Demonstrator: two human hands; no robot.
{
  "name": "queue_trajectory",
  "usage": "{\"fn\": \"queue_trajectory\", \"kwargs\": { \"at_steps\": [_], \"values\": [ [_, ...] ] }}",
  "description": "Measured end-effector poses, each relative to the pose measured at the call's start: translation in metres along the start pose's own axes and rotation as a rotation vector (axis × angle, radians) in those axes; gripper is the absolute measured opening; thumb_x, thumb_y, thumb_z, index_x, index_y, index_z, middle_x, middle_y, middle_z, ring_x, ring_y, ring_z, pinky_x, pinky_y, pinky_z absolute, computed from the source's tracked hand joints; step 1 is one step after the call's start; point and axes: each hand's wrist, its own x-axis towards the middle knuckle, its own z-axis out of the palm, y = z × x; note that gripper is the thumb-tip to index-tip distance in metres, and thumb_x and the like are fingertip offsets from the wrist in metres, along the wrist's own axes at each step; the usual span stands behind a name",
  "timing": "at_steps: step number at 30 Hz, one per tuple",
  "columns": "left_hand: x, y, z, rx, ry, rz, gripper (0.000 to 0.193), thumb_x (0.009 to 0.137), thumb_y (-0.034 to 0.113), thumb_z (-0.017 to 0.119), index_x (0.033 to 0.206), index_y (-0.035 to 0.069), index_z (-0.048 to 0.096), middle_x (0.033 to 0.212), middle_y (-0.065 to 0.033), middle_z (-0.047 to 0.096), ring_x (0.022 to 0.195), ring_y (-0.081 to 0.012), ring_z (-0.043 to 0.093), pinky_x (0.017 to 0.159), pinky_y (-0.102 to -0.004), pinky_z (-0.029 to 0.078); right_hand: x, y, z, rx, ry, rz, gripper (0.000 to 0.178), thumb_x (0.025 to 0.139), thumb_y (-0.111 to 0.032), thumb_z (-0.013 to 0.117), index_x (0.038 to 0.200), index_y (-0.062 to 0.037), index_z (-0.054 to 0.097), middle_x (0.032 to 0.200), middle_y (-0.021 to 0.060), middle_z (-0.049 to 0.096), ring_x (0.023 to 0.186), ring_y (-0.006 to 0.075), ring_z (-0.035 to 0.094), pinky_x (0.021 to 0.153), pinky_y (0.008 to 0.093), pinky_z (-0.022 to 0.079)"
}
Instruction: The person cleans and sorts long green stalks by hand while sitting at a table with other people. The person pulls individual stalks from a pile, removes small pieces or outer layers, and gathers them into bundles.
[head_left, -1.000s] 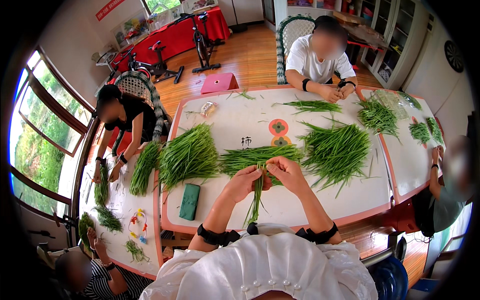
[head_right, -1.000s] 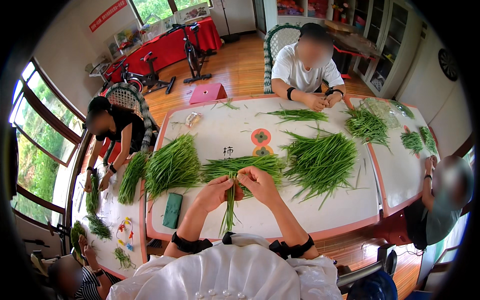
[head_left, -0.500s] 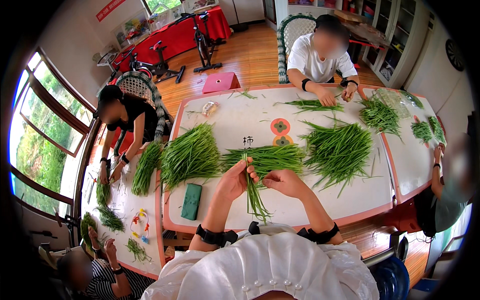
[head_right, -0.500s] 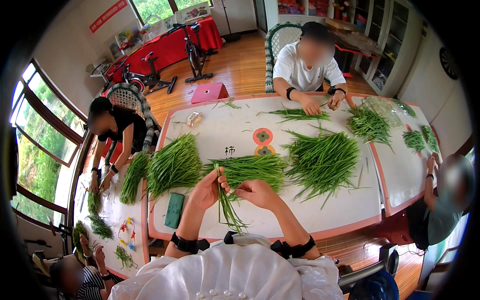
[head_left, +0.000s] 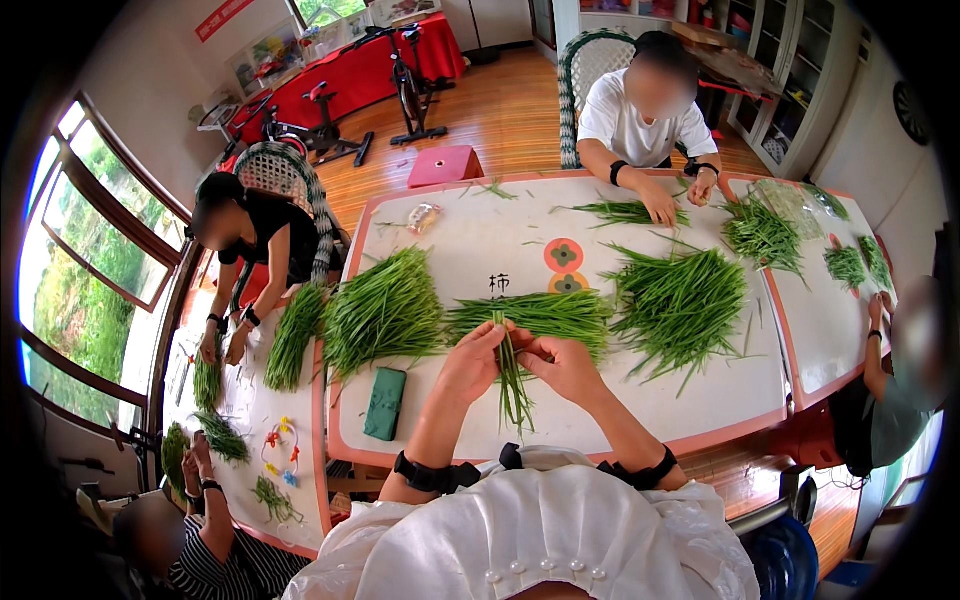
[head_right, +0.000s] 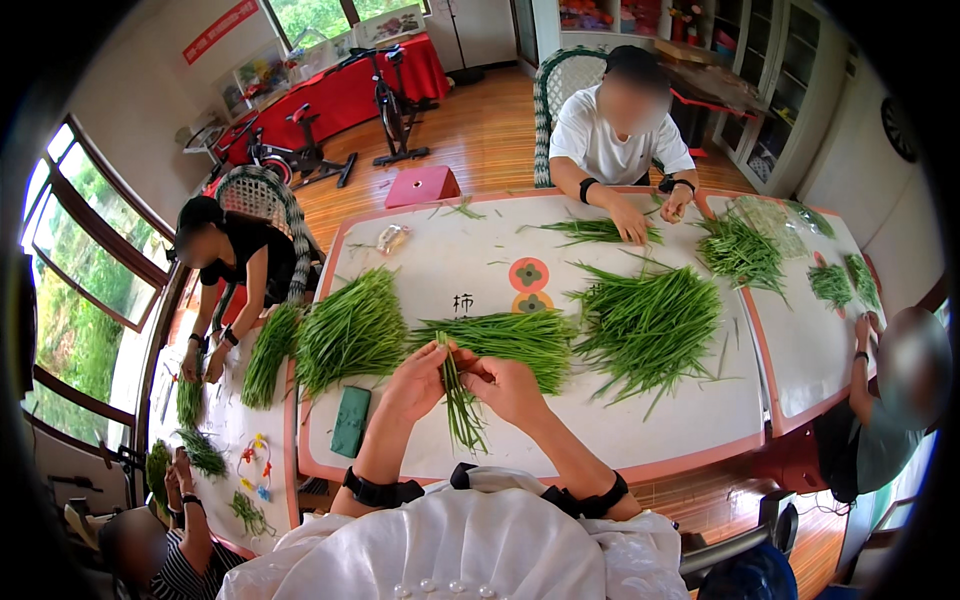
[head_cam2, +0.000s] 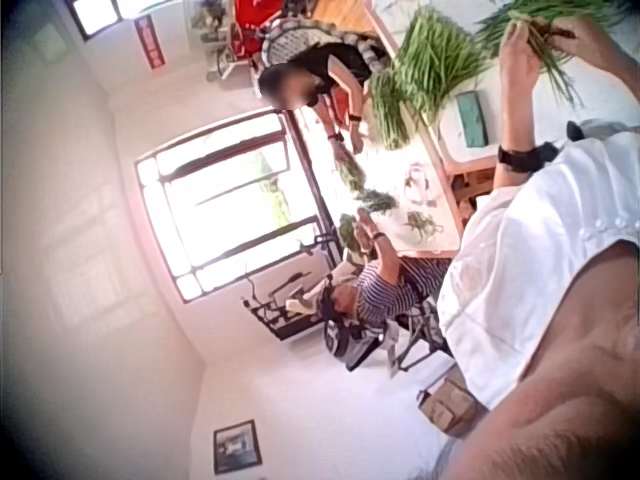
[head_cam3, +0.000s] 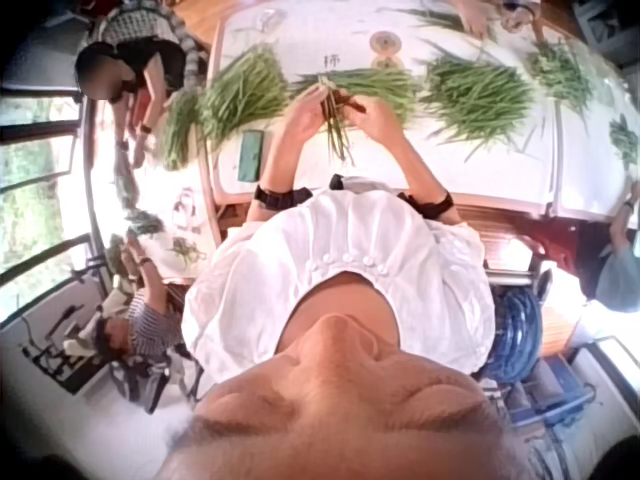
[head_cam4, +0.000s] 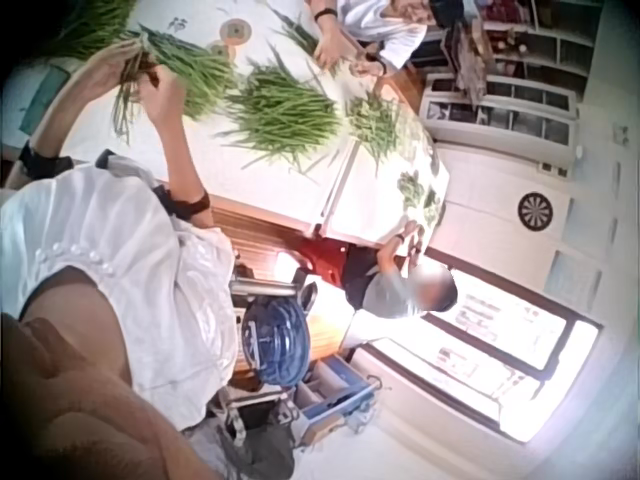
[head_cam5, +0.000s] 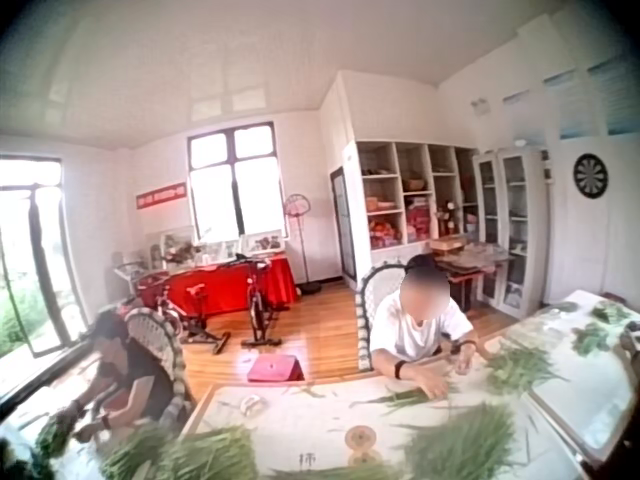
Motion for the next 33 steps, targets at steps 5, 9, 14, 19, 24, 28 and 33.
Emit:
{"fn": "queue_trajectory", "kwargs": {
  "at_steps": [5,9,14,19,24,28,33],
  "values": [
    [-0.003,0.001,0.005,0.024,0.029,0.004,0.018,0.093,0.016,0.044,0.1,0.003,0.053,0.102,-0.0149,0.058,0.097,-0.025,0.056,0.083,-0.0358,0.047,-0.001,-0.009,-0.002,-0.015,-0.053,-0.015,0.024,0.079,-0.023,0.065,0.091,-0.0022,0.065,0.076,0.0092,0.066,0.068,0.0149,0.063,0.062,0.0273,0.047],
    [-0.002,-0.001,0.006,0.108,0.056,0.031,0.018,0.093,0.016,0.044,0.1,0.003,0.053,0.099,-0.0139,0.059,0.092,-0.0225,0.058,0.08,-0.0342,0.047,0.003,0.002,0.003,0.015,-0.008,0.002,0.024,0.08,-0.022,0.064,0.091,-0.0014,0.065,0.075,0.0069,0.066,0.067,0.0116,0.061,0.061,0.026,0.047],
    [0.001,-0.01,-0.006,0.44,0.139,0.126,0.019,0.093,0.016,0.043,0.1,0.001,0.053,0.083,-0.0095,0.059,0.075,-0.0168,0.057,0.069,-0.0278,0.047,0.003,0.007,-0.011,0.38,-0.139,0.153,0.023,0.083,-0.024,0.06,0.089,-0.0026,0.064,0.078,0.0037,0.065,0.071,0.0091,0.06,0.06,0.0232,0.047],
    [-0.002,-0.007,0.001,0.459,0.085,0.092,0.019,0.093,0.017,0.044,0.099,0.001,0.053,0.075,-0.0051,0.054,0.064,-0.0142,0.053,0.061,-0.0259,0.045,0.004,0.014,-0.018,0.584,-0.26,0.251,0.022,0.084,-0.026,0.058,0.086,-0.0043,0.061,0.075,0.0031,0.063,0.067,0.0085,0.058,0.058,0.0218,0.047],
    [-0.004,-0.003,0.001,0.368,0.097,0.003,0.019,0.092,0.017,0.045,0.099,0.002,0.053,0.074,-0.0036,0.052,0.061,-0.0133,0.051,0.056,-0.0263,0.044,0.003,0.02,-0.022,0.683,-0.314,0.303,0.021,0.085,-0.026,0.057,0.084,-0.005,0.059,0.067,0.0031,0.06,0.057,0.0088,0.055,0.053,0.0201,0.043],
    [-0.006,0.0,-0.001,0.361,0.102,-0.033,0.018,0.092,0.017,0.046,0.1,0.003,0.053,0.075,-0.0037,0.053,0.061,-0.013,0.051,0.053,-0.0267,0.044,0.002,0.02,-0.025,0.675,-0.346,0.299,0.022,0.085,-0.025,0.058,0.082,-0.0042,0.06,0.061,0.0029,0.058,0.052,0.0086,0.052,0.05,0.0205,0.04],
    [-0.007,-0.001,0.0,0.399,0.098,-0.02,0.017,0.092,0.017,0.045,0.099,0.003,0.053,0.075,-0.0039,0.054,0.061,-0.0128,0.052,0.053,-0.0264,0.044,0.0,0.02,-0.024,0.62,-0.341,0.273,0.022,0.085,-0.025,0.058,0.078,-0.0041,0.061,0.061,0.0036,0.059,0.052,0.0085,0.051,0.05,0.0202,0.04]
  ]
}}
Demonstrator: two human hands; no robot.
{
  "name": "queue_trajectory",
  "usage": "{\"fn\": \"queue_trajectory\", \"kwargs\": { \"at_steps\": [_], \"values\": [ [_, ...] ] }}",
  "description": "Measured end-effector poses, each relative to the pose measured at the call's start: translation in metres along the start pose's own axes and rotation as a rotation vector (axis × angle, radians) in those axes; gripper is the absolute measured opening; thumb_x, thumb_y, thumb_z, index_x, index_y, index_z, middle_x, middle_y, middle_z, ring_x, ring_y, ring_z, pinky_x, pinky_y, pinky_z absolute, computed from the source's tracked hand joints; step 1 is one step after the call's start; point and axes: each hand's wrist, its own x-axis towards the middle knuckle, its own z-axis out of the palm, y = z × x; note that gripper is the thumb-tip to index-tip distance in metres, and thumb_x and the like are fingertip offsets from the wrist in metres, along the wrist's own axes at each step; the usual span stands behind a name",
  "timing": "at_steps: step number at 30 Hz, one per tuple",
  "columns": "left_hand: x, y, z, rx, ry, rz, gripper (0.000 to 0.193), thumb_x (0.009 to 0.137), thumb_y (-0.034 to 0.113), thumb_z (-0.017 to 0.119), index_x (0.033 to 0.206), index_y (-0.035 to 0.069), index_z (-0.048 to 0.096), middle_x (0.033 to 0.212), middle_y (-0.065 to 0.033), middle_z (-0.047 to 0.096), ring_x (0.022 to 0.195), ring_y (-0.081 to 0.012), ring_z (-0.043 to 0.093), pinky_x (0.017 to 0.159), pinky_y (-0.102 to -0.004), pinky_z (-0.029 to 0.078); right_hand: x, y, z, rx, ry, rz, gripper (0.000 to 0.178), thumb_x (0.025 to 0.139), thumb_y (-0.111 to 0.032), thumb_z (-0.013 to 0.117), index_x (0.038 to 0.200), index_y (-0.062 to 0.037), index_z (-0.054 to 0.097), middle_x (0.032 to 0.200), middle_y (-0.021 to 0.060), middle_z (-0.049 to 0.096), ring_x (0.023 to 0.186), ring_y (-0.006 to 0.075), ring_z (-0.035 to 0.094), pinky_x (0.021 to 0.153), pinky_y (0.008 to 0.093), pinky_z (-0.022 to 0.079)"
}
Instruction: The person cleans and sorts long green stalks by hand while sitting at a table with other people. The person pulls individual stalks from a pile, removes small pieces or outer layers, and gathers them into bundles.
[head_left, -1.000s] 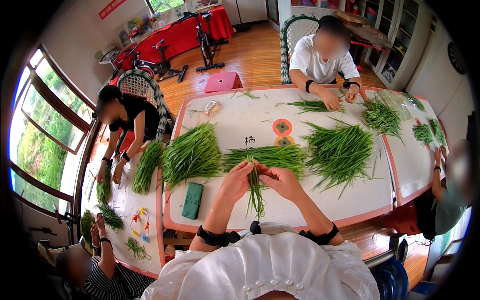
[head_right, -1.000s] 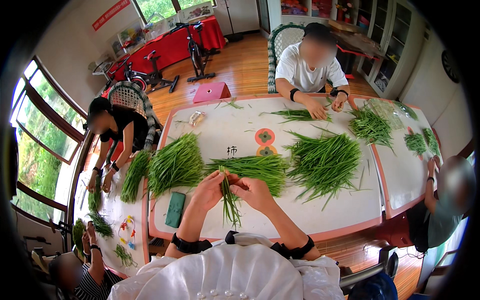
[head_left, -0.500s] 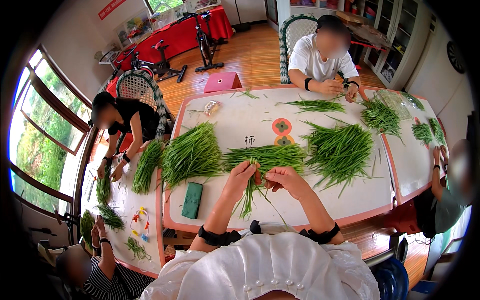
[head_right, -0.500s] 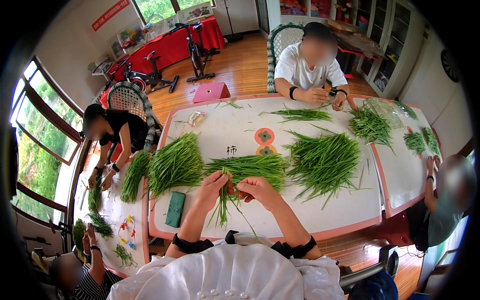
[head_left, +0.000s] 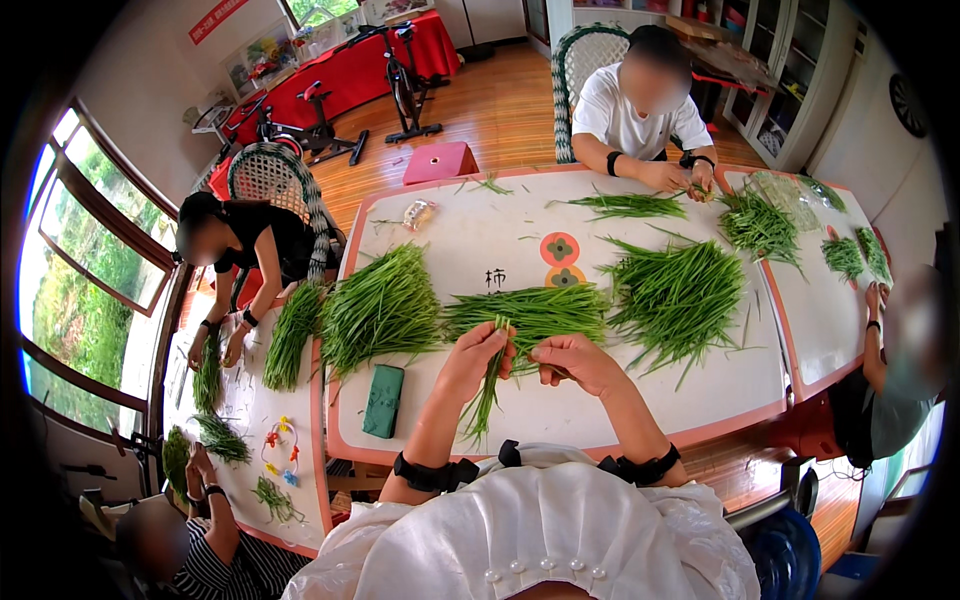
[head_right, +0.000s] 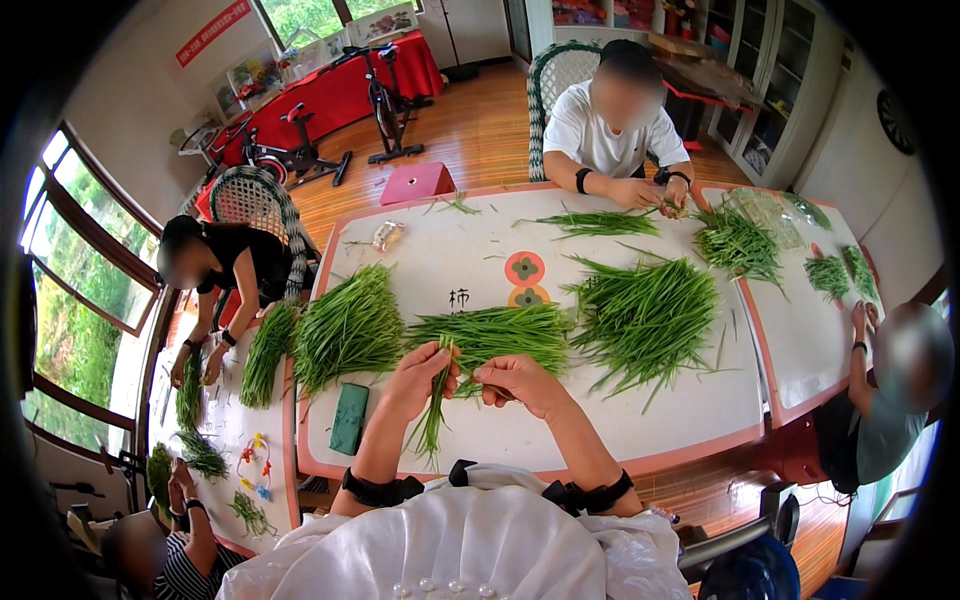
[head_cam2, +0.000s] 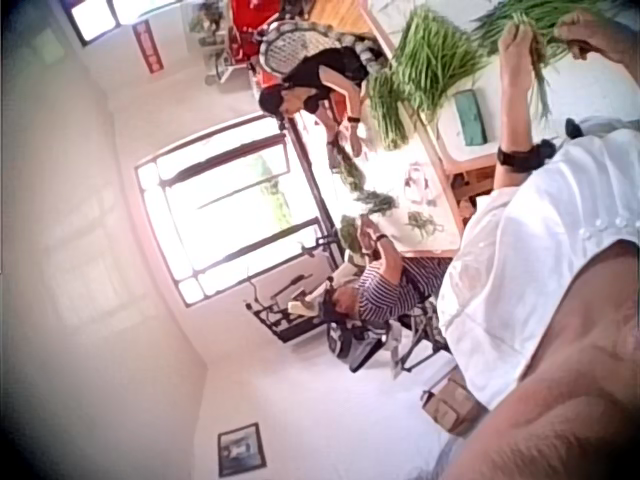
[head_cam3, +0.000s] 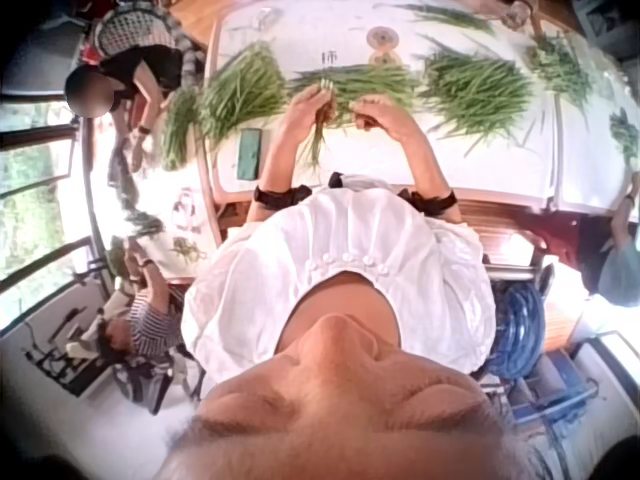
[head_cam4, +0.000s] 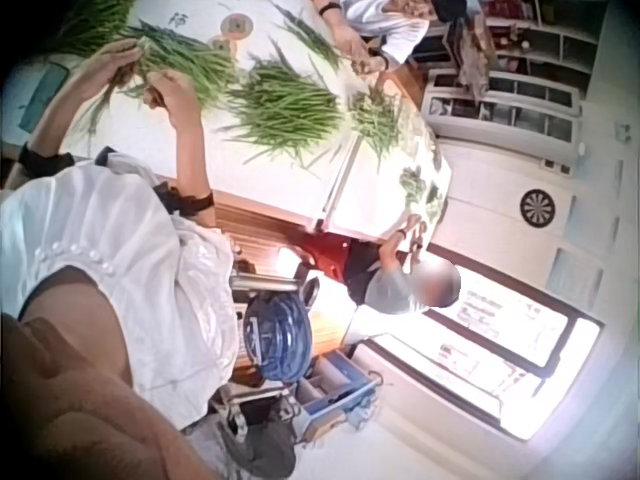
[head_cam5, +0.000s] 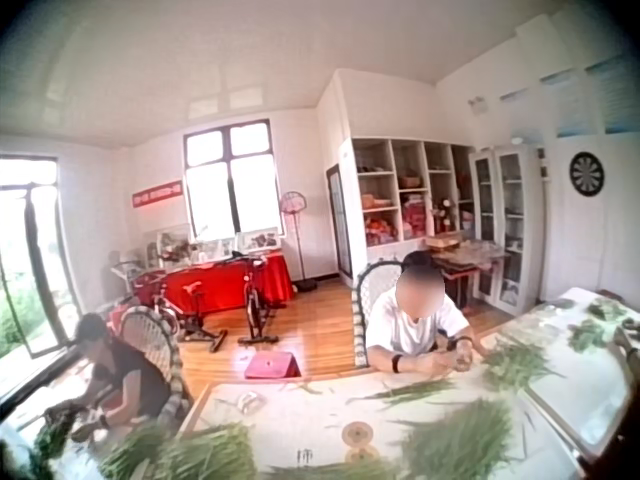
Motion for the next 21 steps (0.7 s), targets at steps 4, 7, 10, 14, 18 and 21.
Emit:
{"fn": "queue_trajectory", "kwargs": {
  "at_steps": [4,7,10,14,18,21],
  "values": [
    [-0.001,0.002,0.004,0.011,0.004,0.003,0.017,0.093,0.017,0.044,0.099,0.003,0.053,0.075,-0.0041,0.054,0.061,-0.0128,0.052,0.054,-0.0259,0.044,0.0,0.001,-0.003,-0.025,-0.036,-0.003,0.021,0.086,-0.025,0.056,0.082,-0.005,0.06,0.068,0.0039,0.061,0.06,0.0088,0.055,0.056,0.0217,0.042],
    [-0.002,0.002,0.004,0.058,-0.018,0.029,0.018,0.093,0.016,0.044,0.099,0.002,0.052,0.074,-0.0039,0.053,0.061,-0.0125,0.051,0.054,-0.0255,0.044,-0.002,0.002,-0.002,-0.046,-0.007,-0.032,0.02,0.087,-0.025,0.055,0.085,-0.0055,0.06,0.074,0.0043,0.063,0.066,0.0094,0.057,0.061,0.023,0.044],
    [0.001,-0.001,0.001,0.152,-0.067,0.034,0.019,0.093,0.015,0.043,0.098,0.0,0.052,0.073,-0.0038,0.052,0.061,-0.012,0.05,0.054,-0.0254,0.043,-0.005,-0.001,-0.003,-0.062,0.039,-0.078,0.02,0.087,-0.025,0.054,0.085,-0.0053,0.059,0.077,0.0047,0.063,0.069,0.01,0.057,0.063,0.0238,0.045],
    [-0.001,0.0,0.009,0.232,-0.111,-0.003,0.02,0.093,0.016,0.044,0.094,-0.003,0.053,0.071,-0.0034,0.05,0.058,-0.0107,0.049,0.051,-0.025,0.042,-0.011,-0.002,-0.014,0.005,0.055,-0.104,0.02,0.086,-0.024,0.054,0.081,-0.0048,0.058,0.074,0.0051,0.061,0.066,0.0111,0.057,0.062,0.0241,0.044],
    [0.0,0.002,0.014,0.22,-0.138,-0.042,0.021,0.093,0.016,0.044,0.093,-0.003,0.053,0.072,-0.0037,0.05,0.059,-0.0112,0.049,0.052,-0.0255,0.043,-0.021,-0.003,-0.023,0.112,0.18,-0.151,0.018,0.084,-0.021,0.053,0.076,-0.0049,0.057,0.069,0.0055,0.06,0.063,0.0124,0.056,0.06,0.0244,0.044],
    [0.0,0.002,0.012,0.198,-0.147,-0.065,0.021,0.093,0.015,0.043,0.096,-0.003,0.053,0.073,-0.0045,0.051,0.062,-0.0127,0.05,0.054,-0.026,0.043,-0.043,-0.002,-0.039,0.109,0.233,-0.169,0.019,0.083,-0.021,0.052,0.074,-0.0049,0.057,0.068,0.0059,0.06,0.062,0.0127,0.055,0.059,0.0243,0.044]
  ]
}}
